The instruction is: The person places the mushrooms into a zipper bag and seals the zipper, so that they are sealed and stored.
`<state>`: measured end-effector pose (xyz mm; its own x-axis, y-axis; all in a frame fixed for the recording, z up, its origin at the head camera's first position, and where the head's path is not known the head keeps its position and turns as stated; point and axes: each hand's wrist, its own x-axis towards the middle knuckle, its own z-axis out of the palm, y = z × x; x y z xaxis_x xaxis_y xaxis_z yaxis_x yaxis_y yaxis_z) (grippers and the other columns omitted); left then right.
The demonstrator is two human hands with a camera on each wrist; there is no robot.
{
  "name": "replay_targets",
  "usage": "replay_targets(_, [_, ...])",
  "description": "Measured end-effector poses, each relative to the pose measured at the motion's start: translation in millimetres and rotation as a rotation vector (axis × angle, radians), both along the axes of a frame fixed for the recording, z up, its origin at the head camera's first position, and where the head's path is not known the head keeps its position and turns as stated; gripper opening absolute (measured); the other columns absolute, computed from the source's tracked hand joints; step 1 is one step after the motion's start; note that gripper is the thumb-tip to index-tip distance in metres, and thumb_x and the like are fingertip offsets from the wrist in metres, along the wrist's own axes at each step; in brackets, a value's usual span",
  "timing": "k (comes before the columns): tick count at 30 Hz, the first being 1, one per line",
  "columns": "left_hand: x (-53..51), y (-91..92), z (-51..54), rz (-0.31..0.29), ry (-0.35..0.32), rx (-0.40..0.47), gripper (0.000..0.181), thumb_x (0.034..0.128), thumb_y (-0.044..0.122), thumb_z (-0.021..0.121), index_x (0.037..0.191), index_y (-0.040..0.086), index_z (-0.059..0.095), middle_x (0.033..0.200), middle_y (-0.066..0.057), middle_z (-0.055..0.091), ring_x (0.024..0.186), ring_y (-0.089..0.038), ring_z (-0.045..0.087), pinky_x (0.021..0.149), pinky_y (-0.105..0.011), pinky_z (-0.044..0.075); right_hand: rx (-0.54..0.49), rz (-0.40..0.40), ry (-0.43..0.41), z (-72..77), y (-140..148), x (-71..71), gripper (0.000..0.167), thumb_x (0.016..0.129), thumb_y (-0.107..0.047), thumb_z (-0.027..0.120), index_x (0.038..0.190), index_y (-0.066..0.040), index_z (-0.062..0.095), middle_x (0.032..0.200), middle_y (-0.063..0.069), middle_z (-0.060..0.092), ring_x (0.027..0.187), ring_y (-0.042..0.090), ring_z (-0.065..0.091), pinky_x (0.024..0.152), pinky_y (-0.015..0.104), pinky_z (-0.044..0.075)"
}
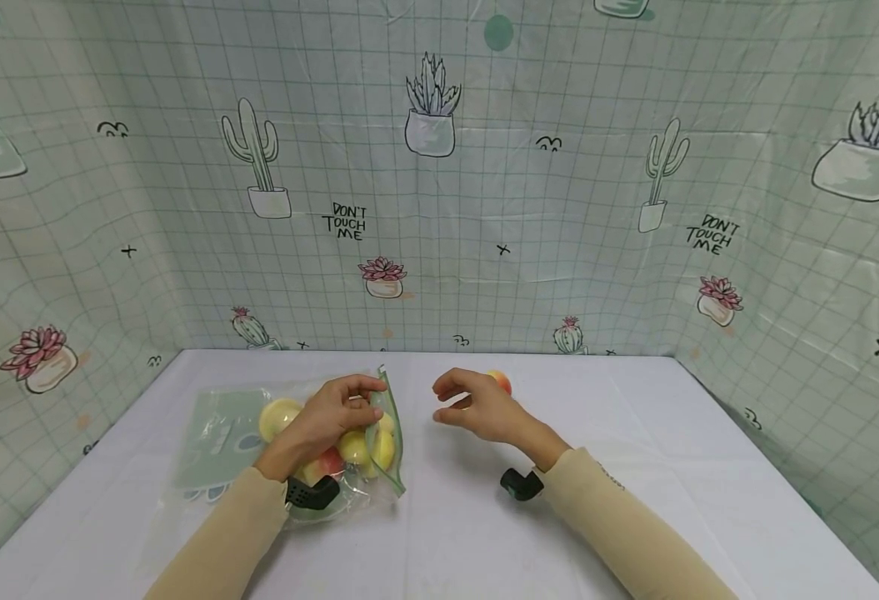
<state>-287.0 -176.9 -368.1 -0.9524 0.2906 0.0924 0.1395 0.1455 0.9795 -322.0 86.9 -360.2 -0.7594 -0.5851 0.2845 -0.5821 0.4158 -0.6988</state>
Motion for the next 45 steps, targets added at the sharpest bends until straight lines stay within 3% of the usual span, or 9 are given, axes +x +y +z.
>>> replay_targets(8, [1.4, -1.1, 1.2, 0.005, -0.005, -0.009, 0.046, 0.0859, 0.002, 0.068, 0.128, -0.008, 0.051, 0.103, -0.01, 0.047, 0.076, -0.008, 0.048, 0.067, -0.02, 0.046, 0.013, -0.092, 0.014, 3.4, 19, -10.6, 0.033, 0.084, -0.019, 0.074, 0.113, -0.012, 0.062, 0.113, 0.005, 0.06, 0.108, 0.031, 0.059, 0.089, 0.035, 0.049])
replay_targets(17, [1.8, 0.0, 1.7, 0.003, -0.001, -0.018, 0.044, 0.0865, 0.001, 0.067, 0.127, -0.008, 0.051, 0.103, -0.011, 0.047, 0.075, -0.008, 0.047, 0.067, -0.02, 0.045, 0.04, -0.194, 0.083, 0.8, 37, -21.4, 0.039, 0.084, -0.023, 0.075, 0.117, -0.008, 0.061, 0.12, 0.007, 0.059, 0.11, 0.031, 0.058, 0.094, 0.041, 0.046])
replay_targets(25, [2.3, 0.4, 1.8, 0.006, -0.004, -0.019, 0.045, 0.0862, 0.002, 0.068, 0.127, -0.007, 0.052, 0.102, -0.01, 0.047, 0.074, -0.009, 0.048, 0.066, -0.02, 0.045, 0.063, -0.256, 0.092, -6.2, 54, -35.2, 0.039, 0.08, -0.029, 0.077, 0.115, -0.017, 0.062, 0.129, 0.004, 0.055, 0.124, 0.029, 0.046, 0.102, 0.051, 0.036])
replay_targets(33, [2.2, -1.0, 1.1, -0.006, -0.011, -0.011, 0.044, 0.0872, 0.002, 0.067, 0.127, -0.008, 0.051, 0.101, -0.01, 0.046, 0.074, -0.009, 0.047, 0.065, -0.02, 0.045, 0.108, -0.269, 0.06, -10.0, 66, -43.7, 0.05, 0.08, -0.031, 0.075, 0.123, -0.014, 0.058, 0.137, 0.006, 0.048, 0.132, 0.029, 0.038, 0.105, 0.055, 0.029])
replay_targets(45, [1.1, -0.9, 0.9, 0.003, -0.011, -0.019, 0.044, 0.0864, 0.003, 0.067, 0.127, -0.005, 0.053, 0.103, -0.009, 0.047, 0.076, -0.01, 0.049, 0.067, -0.02, 0.046, 0.121, -0.244, 0.054, -18.5, 73, -47.8, 0.05, 0.079, -0.023, 0.076, 0.124, -0.008, 0.058, 0.131, 0.01, 0.052, 0.119, 0.038, 0.047, 0.098, 0.05, 0.039])
